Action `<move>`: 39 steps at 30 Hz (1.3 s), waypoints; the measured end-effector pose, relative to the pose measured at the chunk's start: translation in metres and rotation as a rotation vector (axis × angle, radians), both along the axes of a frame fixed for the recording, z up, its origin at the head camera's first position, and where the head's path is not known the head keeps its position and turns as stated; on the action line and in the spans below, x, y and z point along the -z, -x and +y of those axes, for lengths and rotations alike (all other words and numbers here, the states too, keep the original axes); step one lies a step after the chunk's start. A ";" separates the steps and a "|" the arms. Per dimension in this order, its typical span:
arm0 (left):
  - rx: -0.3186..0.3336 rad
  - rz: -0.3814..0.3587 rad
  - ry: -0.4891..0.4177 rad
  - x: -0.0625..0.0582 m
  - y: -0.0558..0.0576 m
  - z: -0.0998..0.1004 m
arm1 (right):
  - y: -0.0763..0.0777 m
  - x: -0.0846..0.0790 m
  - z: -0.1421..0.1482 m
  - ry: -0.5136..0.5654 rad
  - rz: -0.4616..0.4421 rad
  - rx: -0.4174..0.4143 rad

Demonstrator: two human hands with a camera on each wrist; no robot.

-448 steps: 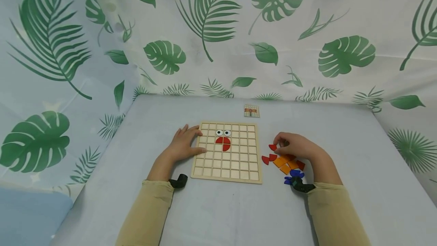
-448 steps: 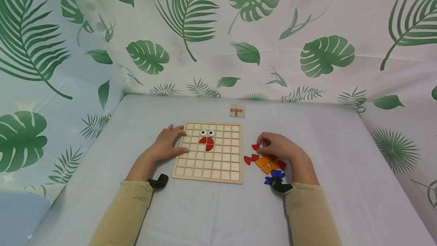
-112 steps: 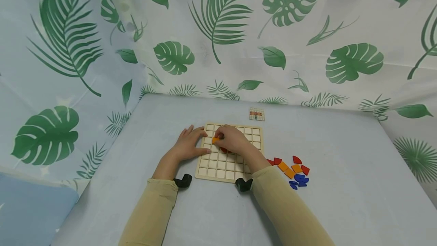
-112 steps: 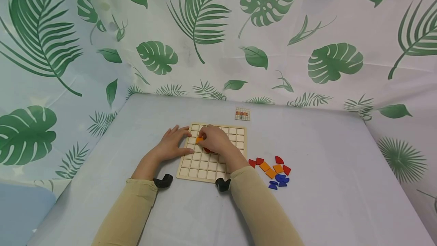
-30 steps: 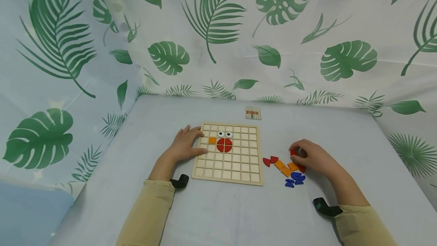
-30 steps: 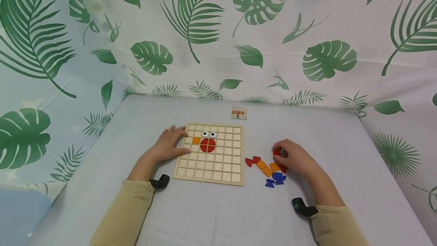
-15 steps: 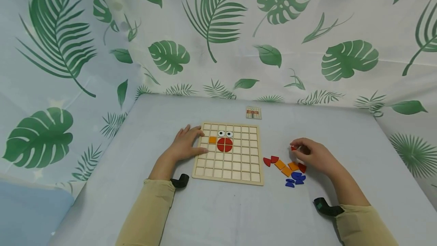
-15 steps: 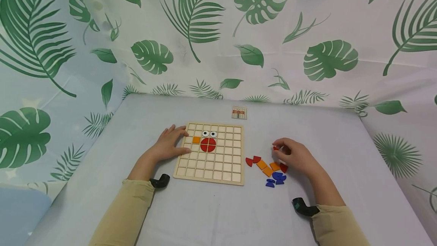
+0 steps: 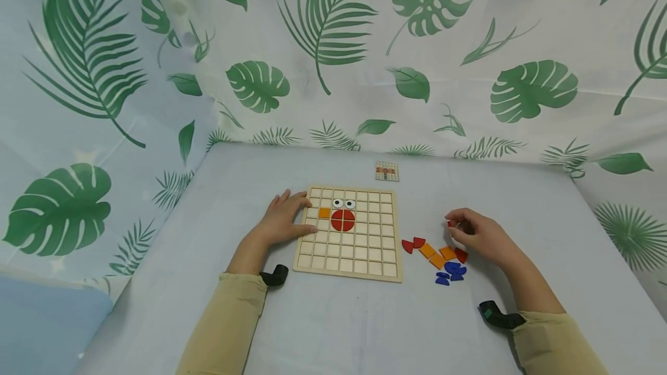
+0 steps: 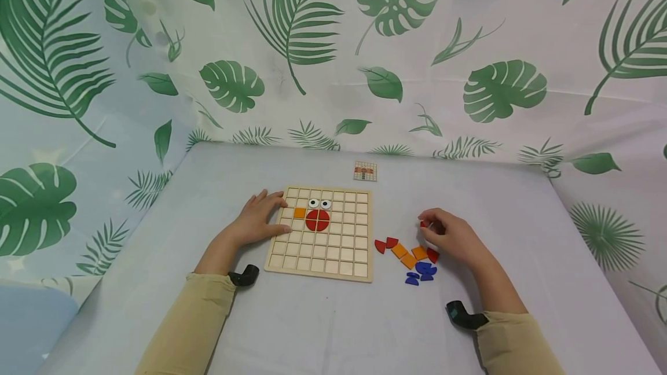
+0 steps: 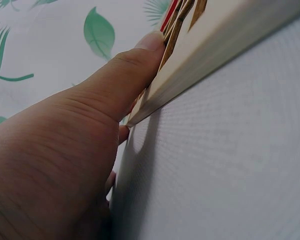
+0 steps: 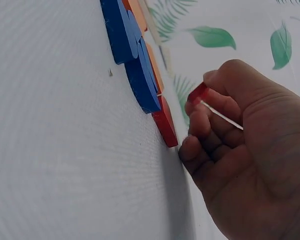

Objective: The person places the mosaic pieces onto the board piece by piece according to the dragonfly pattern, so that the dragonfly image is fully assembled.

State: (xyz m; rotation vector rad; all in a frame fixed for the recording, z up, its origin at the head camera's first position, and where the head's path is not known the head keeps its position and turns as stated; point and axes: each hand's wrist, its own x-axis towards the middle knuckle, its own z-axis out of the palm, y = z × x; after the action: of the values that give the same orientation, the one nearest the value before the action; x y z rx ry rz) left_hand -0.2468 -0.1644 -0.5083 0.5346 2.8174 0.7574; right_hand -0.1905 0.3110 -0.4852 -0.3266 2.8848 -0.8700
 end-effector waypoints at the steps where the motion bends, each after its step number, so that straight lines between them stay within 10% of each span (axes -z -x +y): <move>1: 0.000 0.000 0.001 0.000 0.000 0.000 | 0.000 0.000 0.000 -0.004 0.006 -0.004; 39: 0.000 -0.004 -0.001 -0.002 -0.001 0.000 | 0.002 0.007 0.001 -0.096 0.001 -0.026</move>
State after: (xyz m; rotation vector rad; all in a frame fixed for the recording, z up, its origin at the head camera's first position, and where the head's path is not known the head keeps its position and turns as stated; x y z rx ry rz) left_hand -0.2454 -0.1641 -0.5065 0.5322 2.8133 0.7586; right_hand -0.1928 0.3122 -0.4926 -0.3547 2.9045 -0.7240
